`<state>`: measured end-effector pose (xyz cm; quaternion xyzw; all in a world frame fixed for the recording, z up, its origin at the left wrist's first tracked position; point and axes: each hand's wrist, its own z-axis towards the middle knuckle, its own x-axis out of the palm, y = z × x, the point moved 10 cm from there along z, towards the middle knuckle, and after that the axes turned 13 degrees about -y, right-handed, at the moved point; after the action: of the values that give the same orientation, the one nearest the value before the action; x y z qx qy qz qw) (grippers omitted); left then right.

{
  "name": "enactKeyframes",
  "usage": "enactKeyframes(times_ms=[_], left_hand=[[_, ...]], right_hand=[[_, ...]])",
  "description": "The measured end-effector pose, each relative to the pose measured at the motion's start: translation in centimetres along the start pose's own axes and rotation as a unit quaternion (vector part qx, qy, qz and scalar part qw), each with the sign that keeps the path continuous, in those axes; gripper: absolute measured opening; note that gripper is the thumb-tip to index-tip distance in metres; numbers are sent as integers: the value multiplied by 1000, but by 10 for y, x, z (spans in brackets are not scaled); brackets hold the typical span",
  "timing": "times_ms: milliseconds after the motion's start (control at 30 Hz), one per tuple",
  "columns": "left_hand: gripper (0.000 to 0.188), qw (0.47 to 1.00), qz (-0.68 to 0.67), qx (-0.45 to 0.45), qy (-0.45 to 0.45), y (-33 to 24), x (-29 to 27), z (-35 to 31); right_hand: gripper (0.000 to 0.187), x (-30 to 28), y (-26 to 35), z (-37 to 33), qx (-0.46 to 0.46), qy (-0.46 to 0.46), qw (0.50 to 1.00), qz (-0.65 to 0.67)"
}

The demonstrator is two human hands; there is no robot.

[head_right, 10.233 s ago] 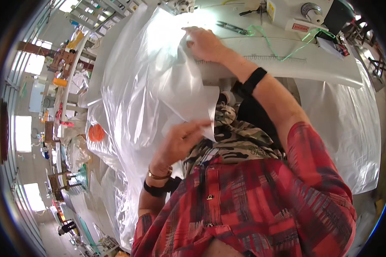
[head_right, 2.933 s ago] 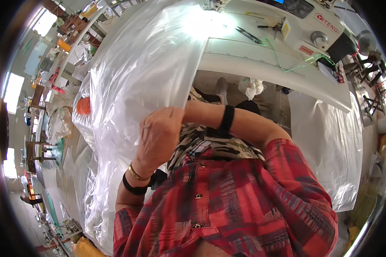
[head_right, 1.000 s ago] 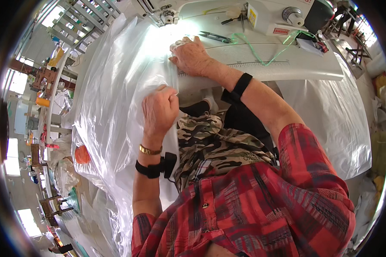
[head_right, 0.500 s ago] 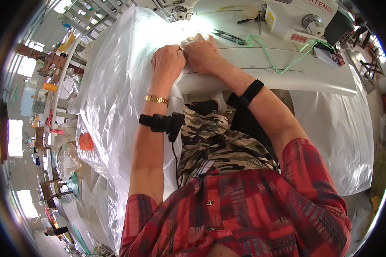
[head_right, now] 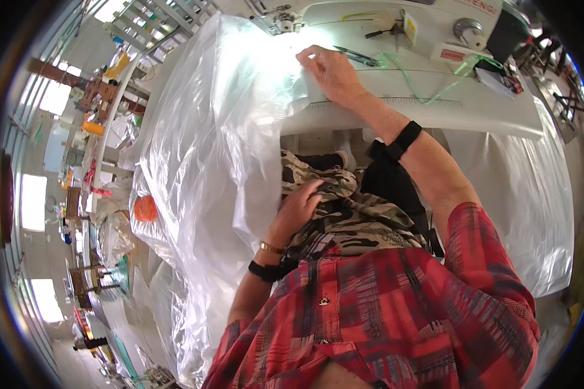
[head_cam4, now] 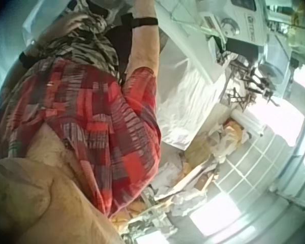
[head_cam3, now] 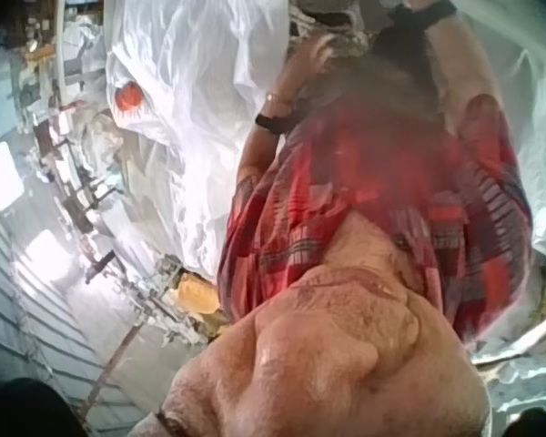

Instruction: The recorder is using an industrial sewing machine to stitch together large white plastic/synthetic sheets.

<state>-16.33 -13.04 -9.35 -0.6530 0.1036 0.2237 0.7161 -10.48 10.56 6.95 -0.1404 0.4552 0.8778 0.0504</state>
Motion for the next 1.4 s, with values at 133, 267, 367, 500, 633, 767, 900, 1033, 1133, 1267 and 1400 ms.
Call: enactKeyframes(times_ms=[133,267,367,500,633,767,900,1033,1133,1267,1400], left_hand=[[41,959,227,-40,-167,42,-80,-9],[45,758,594,-125,-239,137,-278,-67],[35,828,423,76,-359,1,-331,25],[34,754,523,126,-378,15,-414,4],[34,748,597,131,-259,53,-380,11],[20,777,617,-43,118,-1,-172,39],[20,892,356,275,-53,-176,-101,38],[51,829,402,211,-328,-137,-165,75],[76,802,458,163,-347,-60,-193,88],[98,822,473,174,-266,-36,-217,97],[88,879,398,135,-227,-18,-250,111]], right_hand=[[36,2,7,-15,0,117,993,5],[34,34,34,-25,-34,122,992,-23],[34,-4,-2,-24,-39,66,994,-82],[35,15,33,-37,-141,79,973,-163],[34,25,37,-46,-100,114,976,-155],[29,5,24,-42,-64,85,989,-106],[26,12,40,-42,-137,47,982,-120],[24,12,36,-38,-79,92,985,-120],[26,-8,14,-30,-82,173,958,-214],[27,-11,6,-34,-59,233,941,-237],[20,3,36,-46,-155,195,923,-294]])
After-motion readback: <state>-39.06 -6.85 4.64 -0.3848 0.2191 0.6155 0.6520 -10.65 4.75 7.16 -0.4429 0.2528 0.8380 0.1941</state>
